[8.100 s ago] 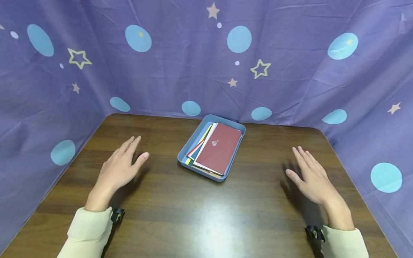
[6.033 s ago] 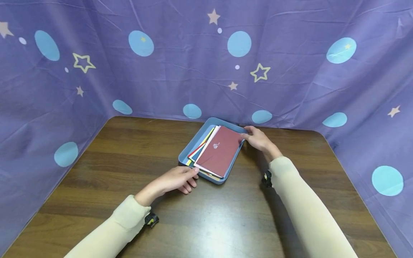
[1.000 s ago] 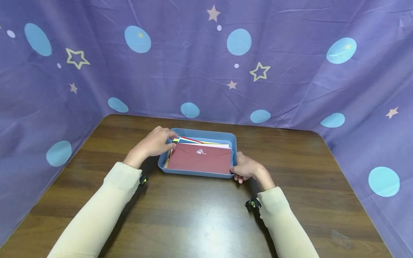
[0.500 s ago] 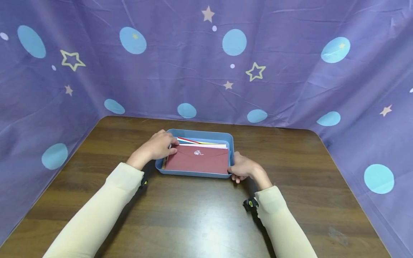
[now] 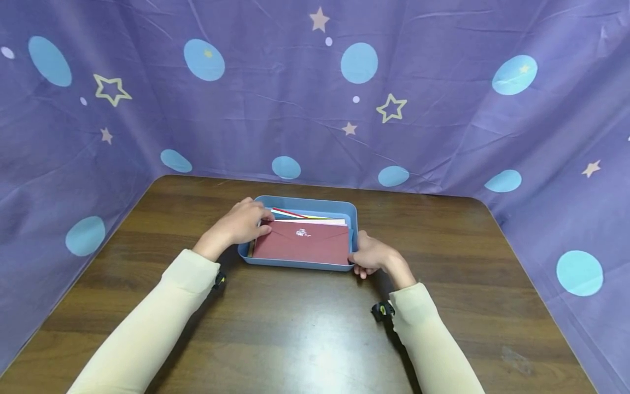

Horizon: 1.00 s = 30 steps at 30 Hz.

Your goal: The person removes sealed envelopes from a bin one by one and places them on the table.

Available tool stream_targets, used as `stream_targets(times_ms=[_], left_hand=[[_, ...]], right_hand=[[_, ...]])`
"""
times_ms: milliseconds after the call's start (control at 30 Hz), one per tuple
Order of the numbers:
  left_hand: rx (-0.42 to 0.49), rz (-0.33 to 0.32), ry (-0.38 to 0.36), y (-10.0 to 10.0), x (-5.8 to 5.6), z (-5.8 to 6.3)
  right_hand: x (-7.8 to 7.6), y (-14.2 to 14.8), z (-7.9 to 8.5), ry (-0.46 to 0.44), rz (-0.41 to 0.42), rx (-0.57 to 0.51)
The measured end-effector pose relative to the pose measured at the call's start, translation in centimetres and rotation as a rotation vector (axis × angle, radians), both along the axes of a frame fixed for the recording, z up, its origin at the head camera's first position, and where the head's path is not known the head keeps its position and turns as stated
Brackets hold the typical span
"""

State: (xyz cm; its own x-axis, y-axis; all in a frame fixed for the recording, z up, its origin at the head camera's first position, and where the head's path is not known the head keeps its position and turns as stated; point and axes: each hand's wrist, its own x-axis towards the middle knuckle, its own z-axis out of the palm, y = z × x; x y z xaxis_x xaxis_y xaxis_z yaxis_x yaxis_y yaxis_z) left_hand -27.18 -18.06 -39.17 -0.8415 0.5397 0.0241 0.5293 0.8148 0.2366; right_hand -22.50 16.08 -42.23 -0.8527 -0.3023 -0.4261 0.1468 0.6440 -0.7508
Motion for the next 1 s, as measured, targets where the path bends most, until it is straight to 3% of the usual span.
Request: stream_targets(times_ms=[200, 400, 700, 833, 1000], left_hand=[[0.093, 0.024, -0.003, -0.4, 0.1, 0.1], [0.273, 0.103, -0.055, -0.7, 0.2, 0.0], [0.557, 0.254, -0.365, -1.6, 1.0, -0.2], [0.571, 0.268, -0.427, -1.9, 1.5, -0.3], [0.546, 0.281, -0.409, -2.1, 2.3, -0.2]], right_hand=[[-0.1, -0.1, -0.1, -0.004, -0.001, 0.020], [0.0, -0.1, 0.0, -0.005, -0.011, 0.008], [0.1, -0.1, 0.1, -0.002, -0.010, 0.011], [0.0, 0.0, 0.0, 0.002, -0.003, 0.010], [0.0, 0.0, 0.0, 0.002, 0.002, 0.010]])
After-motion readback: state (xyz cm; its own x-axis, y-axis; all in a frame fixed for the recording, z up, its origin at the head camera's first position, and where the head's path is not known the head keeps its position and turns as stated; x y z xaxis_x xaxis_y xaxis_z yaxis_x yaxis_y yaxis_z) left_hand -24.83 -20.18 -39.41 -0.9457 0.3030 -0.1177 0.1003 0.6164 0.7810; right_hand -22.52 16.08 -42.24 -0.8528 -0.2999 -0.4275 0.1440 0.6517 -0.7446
